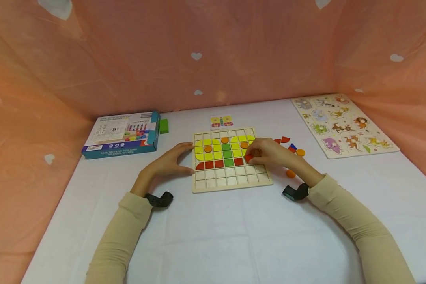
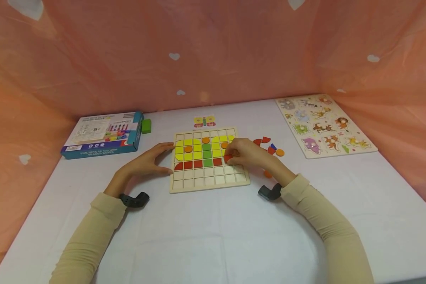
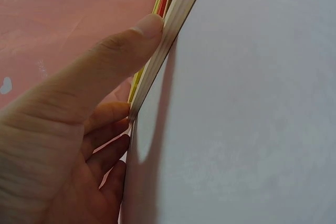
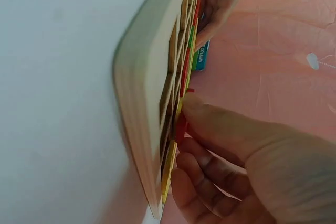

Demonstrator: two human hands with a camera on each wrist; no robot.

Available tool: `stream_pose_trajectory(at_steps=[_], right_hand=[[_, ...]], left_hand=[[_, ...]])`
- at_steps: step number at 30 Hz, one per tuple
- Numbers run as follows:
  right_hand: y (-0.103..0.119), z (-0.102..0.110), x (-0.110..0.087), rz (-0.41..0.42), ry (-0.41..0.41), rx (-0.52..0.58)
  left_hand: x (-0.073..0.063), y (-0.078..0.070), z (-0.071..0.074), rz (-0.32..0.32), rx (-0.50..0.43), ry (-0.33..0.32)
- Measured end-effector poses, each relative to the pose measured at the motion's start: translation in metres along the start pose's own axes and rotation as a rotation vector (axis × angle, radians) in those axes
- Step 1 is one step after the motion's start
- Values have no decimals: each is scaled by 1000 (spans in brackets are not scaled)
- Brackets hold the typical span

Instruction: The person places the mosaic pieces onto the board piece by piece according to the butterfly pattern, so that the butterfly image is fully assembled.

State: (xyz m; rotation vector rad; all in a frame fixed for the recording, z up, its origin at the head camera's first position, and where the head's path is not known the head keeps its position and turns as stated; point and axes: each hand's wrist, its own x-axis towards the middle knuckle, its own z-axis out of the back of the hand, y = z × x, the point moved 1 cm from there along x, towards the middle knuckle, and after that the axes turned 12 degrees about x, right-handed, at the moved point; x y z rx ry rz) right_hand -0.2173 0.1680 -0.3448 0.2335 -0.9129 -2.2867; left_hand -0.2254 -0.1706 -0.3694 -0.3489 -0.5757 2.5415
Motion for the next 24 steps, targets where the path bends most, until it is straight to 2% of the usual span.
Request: stream_pose_trajectory(at_steps=[16, 20, 22, 24], right_hand=[[0, -2, 2, 48, 16, 0], [-3, 15, -3, 53, -38, 13], [-9, 30, -7, 13, -91, 10], [-18, 46, -12, -62, -146, -13]], left_hand=[[-1, 1, 0, -17, 0, -14], [0, 2, -1, -13, -3, -7], [0, 1, -1, -10, -1, -3], [-1, 1, -1, -8, 5, -4]])
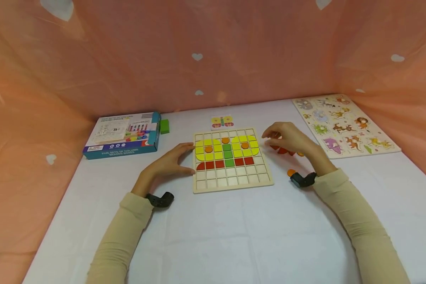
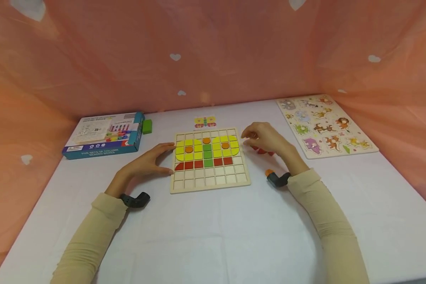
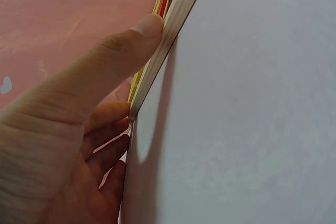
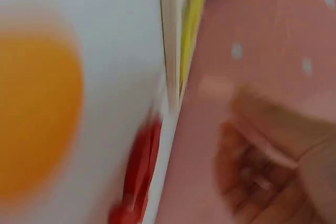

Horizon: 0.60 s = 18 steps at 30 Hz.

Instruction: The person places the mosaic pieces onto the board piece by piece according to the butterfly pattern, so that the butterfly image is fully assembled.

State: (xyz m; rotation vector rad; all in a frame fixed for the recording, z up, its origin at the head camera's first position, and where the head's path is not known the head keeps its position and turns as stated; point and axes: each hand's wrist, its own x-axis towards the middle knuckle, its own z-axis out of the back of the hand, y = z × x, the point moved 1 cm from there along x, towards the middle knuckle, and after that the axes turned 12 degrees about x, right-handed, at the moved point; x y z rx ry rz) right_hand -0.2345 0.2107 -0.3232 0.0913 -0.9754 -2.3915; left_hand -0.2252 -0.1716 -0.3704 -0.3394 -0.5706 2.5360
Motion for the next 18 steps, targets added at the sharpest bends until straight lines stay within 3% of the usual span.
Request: stream_pose_trajectory(at_steps=[3, 6, 12, 18], right_hand=[[-19, 18, -8, -144, -17, -54], [-37, 26, -13, -214, 2, -96], [-59, 25, -17, -217, -16, -52], [-67, 23, -18, -153, -29, -41]], left_hand=[[1, 0, 0, -1, 10, -2], [1, 1, 1, -7, 25, -4], [1, 2, 0, -2, 12, 1], [1, 2, -1, 12, 0, 5]])
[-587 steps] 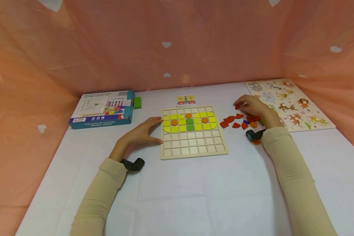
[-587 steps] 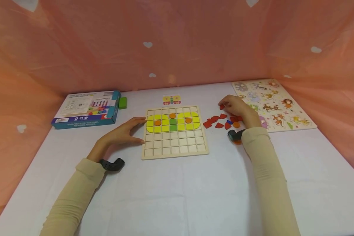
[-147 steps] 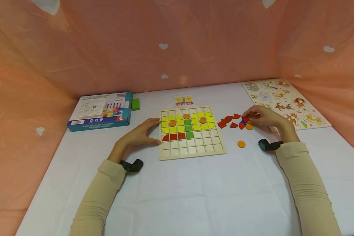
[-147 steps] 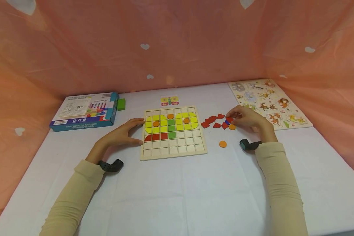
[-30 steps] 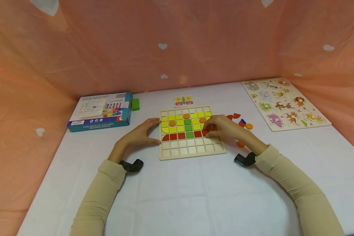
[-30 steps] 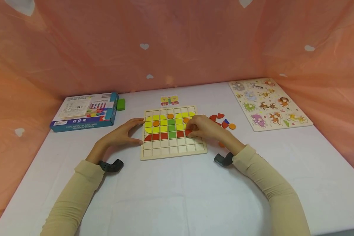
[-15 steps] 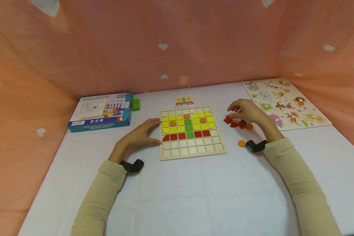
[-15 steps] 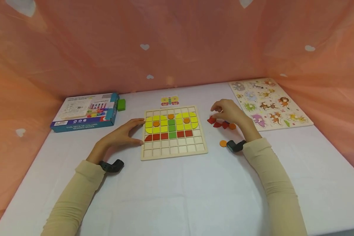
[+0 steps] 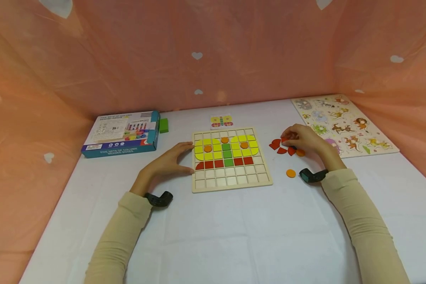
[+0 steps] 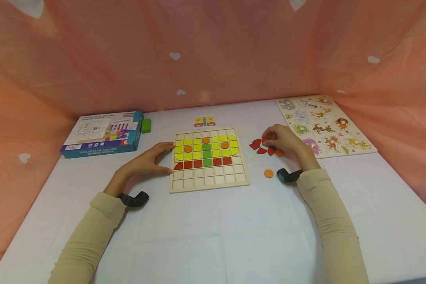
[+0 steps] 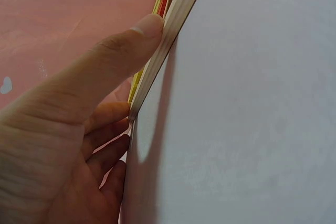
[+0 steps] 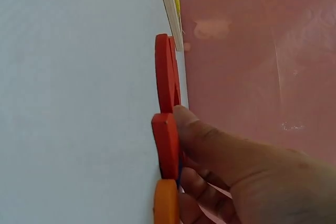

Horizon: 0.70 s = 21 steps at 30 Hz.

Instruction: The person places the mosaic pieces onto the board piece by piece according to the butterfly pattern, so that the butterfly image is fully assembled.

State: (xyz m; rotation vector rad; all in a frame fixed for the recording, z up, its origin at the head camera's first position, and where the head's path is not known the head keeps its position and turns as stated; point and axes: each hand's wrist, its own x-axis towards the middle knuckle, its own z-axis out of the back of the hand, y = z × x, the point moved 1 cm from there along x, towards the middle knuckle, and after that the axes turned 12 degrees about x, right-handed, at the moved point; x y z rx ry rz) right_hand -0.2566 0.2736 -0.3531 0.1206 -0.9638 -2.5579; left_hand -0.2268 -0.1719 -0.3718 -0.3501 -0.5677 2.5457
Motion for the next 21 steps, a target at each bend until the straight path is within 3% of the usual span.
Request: stream_pose_trajectory(at_steps=[5, 11, 21], right_hand=[[-1, -2, -1, 52, 7, -15], [-2, -5, 0, -7, -19, -10], [-4, -5, -1, -2, -34, 9]], left_hand=[[0, -1, 0, 0, -4, 1], [-1, -2, 1, 13, -11, 1], [-2, -3, 1, 6, -2, 3]])
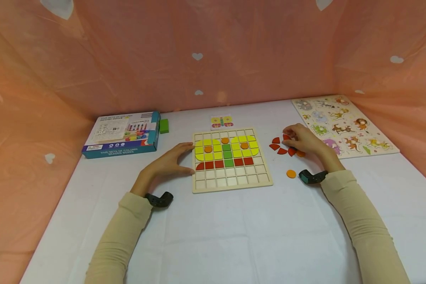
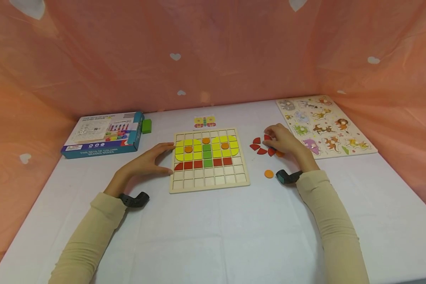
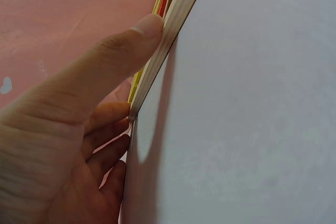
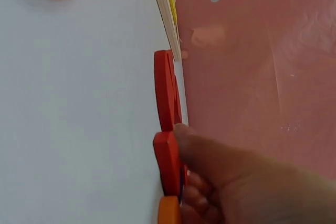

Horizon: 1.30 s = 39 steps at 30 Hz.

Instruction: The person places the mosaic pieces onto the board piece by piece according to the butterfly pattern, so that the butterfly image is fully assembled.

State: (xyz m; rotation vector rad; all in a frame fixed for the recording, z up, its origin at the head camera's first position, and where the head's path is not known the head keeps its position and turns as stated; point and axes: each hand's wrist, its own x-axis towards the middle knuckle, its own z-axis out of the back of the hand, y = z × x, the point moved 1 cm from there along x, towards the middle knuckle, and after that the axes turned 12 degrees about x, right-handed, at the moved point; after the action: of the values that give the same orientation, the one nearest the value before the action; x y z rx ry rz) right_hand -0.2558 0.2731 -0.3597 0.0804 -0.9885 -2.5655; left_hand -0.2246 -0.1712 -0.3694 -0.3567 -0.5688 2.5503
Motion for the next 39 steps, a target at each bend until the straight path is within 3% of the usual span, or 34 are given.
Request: stream_pose_trajectory(at_steps=[7, 13, 19, 22, 26, 39], right_hand=[[1, 1, 2, 5, -39, -68], [25, -4, 2, 26, -18, -6], [69, -28, -2, 173, 110, 38], [80, -41, -4, 200, 184, 34], [82, -51, -5, 185, 214, 23], [79, -55, -3, 142, 179, 63]], left_hand=[[-1, -1, 0, 7, -2, 2], [0, 0, 0, 5, -10, 4], [1, 1, -1, 12, -10, 0], [1, 1, -1, 16, -17, -2], [1, 0, -1, 18, -25, 0], [1, 0, 0, 2, -7, 1]])
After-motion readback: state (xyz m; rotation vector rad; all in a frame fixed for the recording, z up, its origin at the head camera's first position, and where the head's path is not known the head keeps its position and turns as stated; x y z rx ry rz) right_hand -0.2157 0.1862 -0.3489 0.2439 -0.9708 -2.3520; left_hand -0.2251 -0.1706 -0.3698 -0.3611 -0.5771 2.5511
